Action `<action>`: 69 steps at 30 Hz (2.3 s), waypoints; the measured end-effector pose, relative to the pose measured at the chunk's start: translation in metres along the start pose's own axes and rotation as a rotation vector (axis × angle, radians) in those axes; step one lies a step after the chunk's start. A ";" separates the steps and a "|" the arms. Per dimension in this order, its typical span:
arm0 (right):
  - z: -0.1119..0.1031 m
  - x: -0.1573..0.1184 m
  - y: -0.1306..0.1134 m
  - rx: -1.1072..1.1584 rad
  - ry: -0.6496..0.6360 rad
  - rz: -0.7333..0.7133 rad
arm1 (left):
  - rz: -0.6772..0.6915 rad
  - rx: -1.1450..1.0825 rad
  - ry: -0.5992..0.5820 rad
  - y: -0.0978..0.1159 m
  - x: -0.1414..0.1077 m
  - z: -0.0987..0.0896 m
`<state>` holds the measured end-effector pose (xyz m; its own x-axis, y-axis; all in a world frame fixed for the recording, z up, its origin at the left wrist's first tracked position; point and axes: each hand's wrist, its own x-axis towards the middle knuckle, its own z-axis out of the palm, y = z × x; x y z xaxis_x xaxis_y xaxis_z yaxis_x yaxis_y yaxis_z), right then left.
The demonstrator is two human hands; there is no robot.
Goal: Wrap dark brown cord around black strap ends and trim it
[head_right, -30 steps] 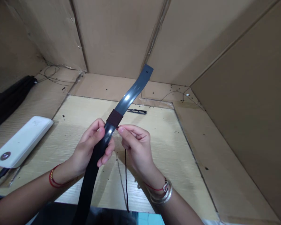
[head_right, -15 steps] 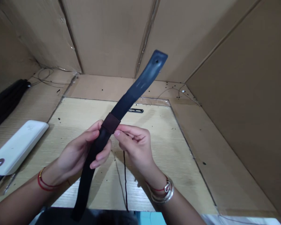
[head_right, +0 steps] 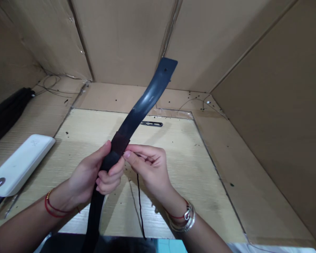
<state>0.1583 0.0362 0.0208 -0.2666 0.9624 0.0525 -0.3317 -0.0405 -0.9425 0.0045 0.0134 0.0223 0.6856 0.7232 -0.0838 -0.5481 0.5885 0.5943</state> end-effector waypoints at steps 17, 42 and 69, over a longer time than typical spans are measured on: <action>0.001 0.002 -0.007 0.111 -0.304 0.304 | -0.261 0.015 -0.230 0.000 0.000 -0.012; -0.003 0.009 -0.003 -0.160 -0.031 0.019 | 0.055 0.344 0.293 -0.001 0.006 0.000; 0.001 0.008 0.004 0.031 -0.064 0.134 | 0.124 0.253 0.327 0.000 0.006 0.000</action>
<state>0.1542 0.0439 0.0177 -0.3671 0.9288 -0.0511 -0.3171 -0.1766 -0.9318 0.0092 0.0178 0.0219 0.4118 0.8833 -0.2241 -0.4540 0.4121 0.7900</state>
